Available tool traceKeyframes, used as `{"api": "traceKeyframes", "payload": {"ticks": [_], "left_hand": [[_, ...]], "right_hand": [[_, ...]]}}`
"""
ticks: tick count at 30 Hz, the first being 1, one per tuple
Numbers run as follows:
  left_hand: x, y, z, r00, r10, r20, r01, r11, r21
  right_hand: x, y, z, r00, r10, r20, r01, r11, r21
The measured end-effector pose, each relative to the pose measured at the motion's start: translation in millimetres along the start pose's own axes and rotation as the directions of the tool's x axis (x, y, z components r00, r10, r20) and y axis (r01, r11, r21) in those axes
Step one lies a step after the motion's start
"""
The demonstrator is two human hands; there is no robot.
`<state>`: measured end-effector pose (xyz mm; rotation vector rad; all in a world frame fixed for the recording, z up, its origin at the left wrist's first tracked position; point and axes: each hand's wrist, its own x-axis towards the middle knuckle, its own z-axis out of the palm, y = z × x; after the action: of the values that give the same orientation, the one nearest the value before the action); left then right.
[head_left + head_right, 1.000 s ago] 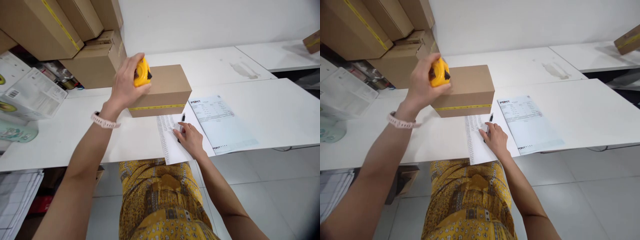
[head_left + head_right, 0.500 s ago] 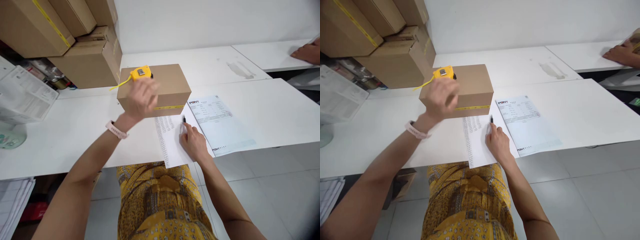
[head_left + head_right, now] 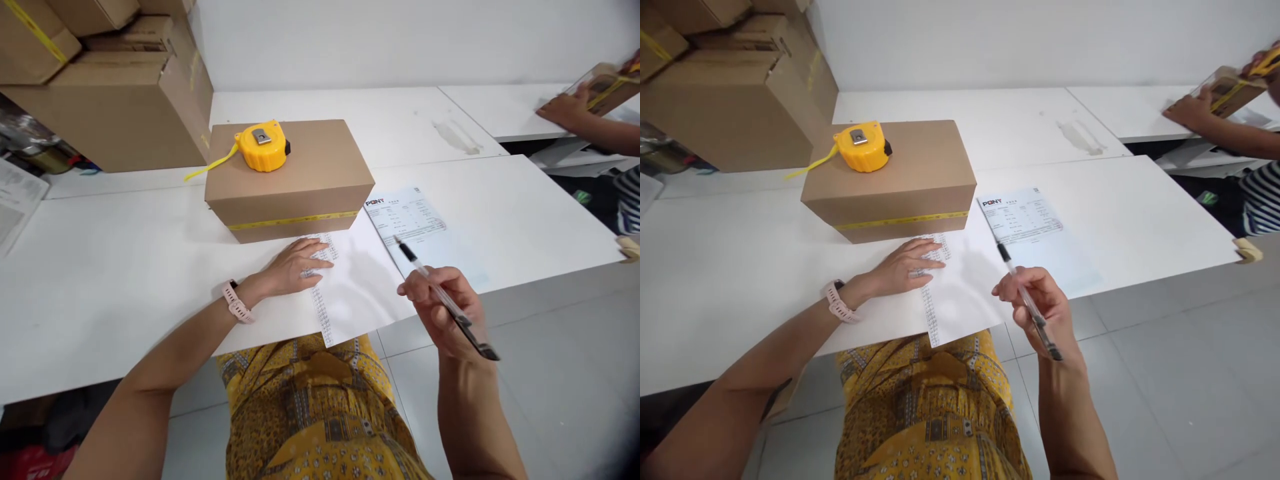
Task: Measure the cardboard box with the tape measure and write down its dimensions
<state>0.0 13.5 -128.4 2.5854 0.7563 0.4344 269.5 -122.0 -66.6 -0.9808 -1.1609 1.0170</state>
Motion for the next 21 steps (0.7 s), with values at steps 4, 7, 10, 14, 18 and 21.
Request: {"api": "traceKeyframes", "payload": {"ticks": [4,7,10,14,18,21], "left_hand": [[0.1,3.9,-4.2,0.997,-0.052,0.062,0.053,0.998,-0.02],[0.2,6.4,-4.6,0.994,-0.079,0.076,0.082,0.996,-0.034],[-0.1,7.7,-5.2,0.992,-0.099,0.08,0.103,0.994,-0.049],[0.1,9.3,-6.6,0.99,-0.105,0.093,0.111,0.992,-0.058],[0.7,10.3,-7.2,0.989,-0.107,0.103,0.112,0.992,-0.052],[0.7,10.1,-6.6,0.991,-0.095,0.089,0.1,0.994,-0.047]], "right_hand": [[18.6,10.6,26.6,0.989,0.026,-0.143,-0.035,0.998,-0.061],[37.2,22.5,36.6,0.974,0.191,-0.125,-0.202,0.976,-0.077],[54.0,35.8,36.1,0.946,0.324,0.015,-0.323,0.944,-0.064],[68.3,56.8,33.4,0.949,0.314,0.027,-0.312,0.949,-0.049],[73.8,72.8,35.2,0.965,0.26,-0.012,-0.258,0.947,-0.192],[74.7,78.9,35.4,0.958,0.282,0.051,-0.264,0.938,-0.226]]}}
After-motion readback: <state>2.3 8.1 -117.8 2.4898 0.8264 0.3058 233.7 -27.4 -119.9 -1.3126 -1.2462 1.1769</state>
